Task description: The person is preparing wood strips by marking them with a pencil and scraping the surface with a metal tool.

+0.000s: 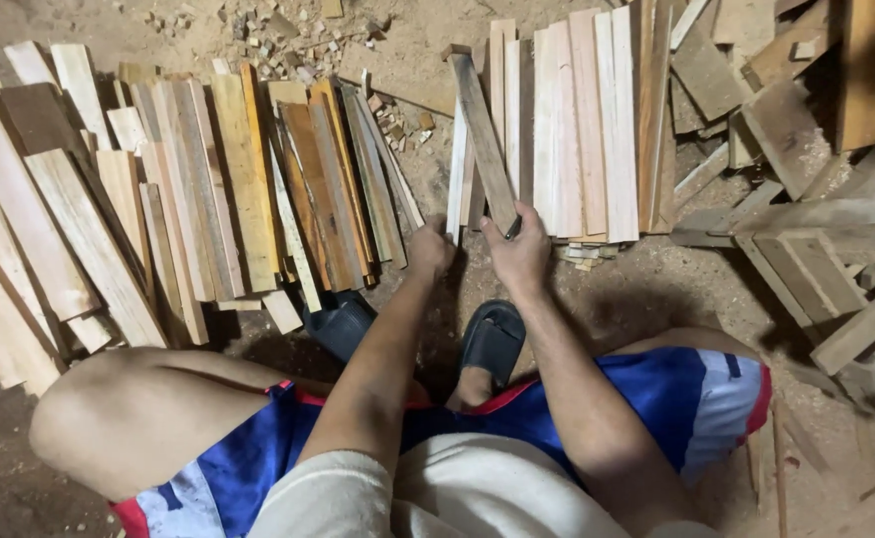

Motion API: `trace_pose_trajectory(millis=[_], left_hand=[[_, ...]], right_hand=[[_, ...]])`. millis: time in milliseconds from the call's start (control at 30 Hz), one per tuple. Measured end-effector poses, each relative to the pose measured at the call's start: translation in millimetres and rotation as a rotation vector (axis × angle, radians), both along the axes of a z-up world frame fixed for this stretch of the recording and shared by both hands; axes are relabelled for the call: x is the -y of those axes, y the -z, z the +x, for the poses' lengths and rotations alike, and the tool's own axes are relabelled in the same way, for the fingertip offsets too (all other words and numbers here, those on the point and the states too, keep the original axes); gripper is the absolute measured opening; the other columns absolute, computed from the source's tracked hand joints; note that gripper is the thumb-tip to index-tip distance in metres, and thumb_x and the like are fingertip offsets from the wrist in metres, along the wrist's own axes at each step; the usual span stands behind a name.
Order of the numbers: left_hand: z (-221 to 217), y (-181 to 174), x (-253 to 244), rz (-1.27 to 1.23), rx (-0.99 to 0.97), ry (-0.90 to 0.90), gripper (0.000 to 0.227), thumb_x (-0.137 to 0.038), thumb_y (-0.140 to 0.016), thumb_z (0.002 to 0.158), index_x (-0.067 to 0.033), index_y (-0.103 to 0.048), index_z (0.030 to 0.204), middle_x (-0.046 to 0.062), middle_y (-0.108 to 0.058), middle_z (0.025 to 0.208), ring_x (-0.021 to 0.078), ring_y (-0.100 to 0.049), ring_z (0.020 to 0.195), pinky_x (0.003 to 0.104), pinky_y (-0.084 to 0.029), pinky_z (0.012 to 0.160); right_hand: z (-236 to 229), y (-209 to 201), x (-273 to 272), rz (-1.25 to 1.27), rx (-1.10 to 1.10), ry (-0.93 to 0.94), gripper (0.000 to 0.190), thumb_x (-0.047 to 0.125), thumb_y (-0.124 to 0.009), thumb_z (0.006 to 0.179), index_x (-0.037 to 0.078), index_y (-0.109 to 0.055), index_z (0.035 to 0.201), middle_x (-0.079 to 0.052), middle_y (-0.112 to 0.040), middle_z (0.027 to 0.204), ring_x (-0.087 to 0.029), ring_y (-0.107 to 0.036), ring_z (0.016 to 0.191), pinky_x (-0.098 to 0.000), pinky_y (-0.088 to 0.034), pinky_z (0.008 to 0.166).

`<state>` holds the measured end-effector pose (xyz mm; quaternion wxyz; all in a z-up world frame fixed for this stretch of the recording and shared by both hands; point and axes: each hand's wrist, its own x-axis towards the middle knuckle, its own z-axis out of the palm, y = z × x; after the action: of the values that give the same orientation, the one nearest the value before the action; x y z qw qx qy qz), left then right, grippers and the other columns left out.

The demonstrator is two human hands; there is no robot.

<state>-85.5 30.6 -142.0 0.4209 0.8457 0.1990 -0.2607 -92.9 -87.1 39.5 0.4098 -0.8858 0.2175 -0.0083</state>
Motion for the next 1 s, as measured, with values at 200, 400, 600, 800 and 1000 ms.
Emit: trace_pose_trajectory(millis=[200, 400, 600, 800, 1000], left_hand=[[2.7, -45.0, -24.4, 0.090, 0.057, -0.006, 0.025, -0.031, -0.057, 0.099, -0.0212, -0.069, 0.118, 0.005, -0.074, 0.111, 0.0252, -0.071, 0.109, 0.040, -0.057, 0.094], [-6.8, -52.3, -92.9, 0.891, 0.406, -0.285, 0.028, -0.021, -0.070, 0.079, -0.0106, -0.051, 0.098, 0.010, -0.056, 0.089, 0.0335, -0.064, 0.084, 0.043, -0.056, 0.071], [-10.3, -14.4, -100.4, 1.132, 0.358, -0.365, 0.019, -0.018, -0.066, 0.076, -0.0103, -0.055, 0.090, 0.006, -0.053, 0.082, 0.0249, -0.062, 0.074, 0.033, -0.051, 0.064], [-5.1, -3.5, -132.2, 0.375, 0.070, -0.518, 0.034, -0.032, -0.084, 0.075, -0.0070, -0.069, 0.092, 0.017, -0.068, 0.086, 0.0431, -0.073, 0.088, 0.052, -0.059, 0.074], [-1.0, -178.3, -97.0, -0.784, 0.216, -0.746, 0.025, -0.009, -0.081, 0.082, -0.0022, -0.058, 0.089, 0.001, -0.056, 0.067, 0.0205, -0.070, 0.060, 0.036, -0.066, 0.060]], right_hand=[[-2.3, 0.8, 3.0, -0.038, 0.034, -0.085, 0.059, 0.035, -0.093, 0.074, 0.009, -0.071, 0.123, -0.023, -0.072, 0.110, -0.044, -0.070, 0.104, -0.0484, -0.058, 0.080], [-0.9, 18.0, 2.3, -0.007, 0.020, -0.083, 0.060, 0.035, -0.093, 0.073, 0.011, -0.072, 0.124, -0.022, -0.073, 0.111, -0.043, -0.069, 0.106, -0.0484, -0.058, 0.083], [-3.2, 22.8, -4.1, -0.012, 0.045, -0.129, 0.059, 0.036, -0.094, 0.072, 0.011, -0.073, 0.122, -0.022, -0.074, 0.108, -0.043, -0.070, 0.104, -0.0486, -0.058, 0.080], [-16.3, -16.3, -9.9, 0.040, 0.012, -0.135, 0.060, 0.034, -0.094, 0.074, 0.008, -0.072, 0.123, -0.025, -0.074, 0.106, -0.042, -0.071, 0.102, -0.0447, -0.058, 0.078], [-25.9, -41.1, -7.6, 0.229, 0.009, -0.178, 0.060, 0.041, -0.091, 0.080, 0.014, -0.069, 0.129, -0.019, -0.075, 0.108, -0.032, -0.074, 0.101, -0.0374, -0.058, 0.076]])
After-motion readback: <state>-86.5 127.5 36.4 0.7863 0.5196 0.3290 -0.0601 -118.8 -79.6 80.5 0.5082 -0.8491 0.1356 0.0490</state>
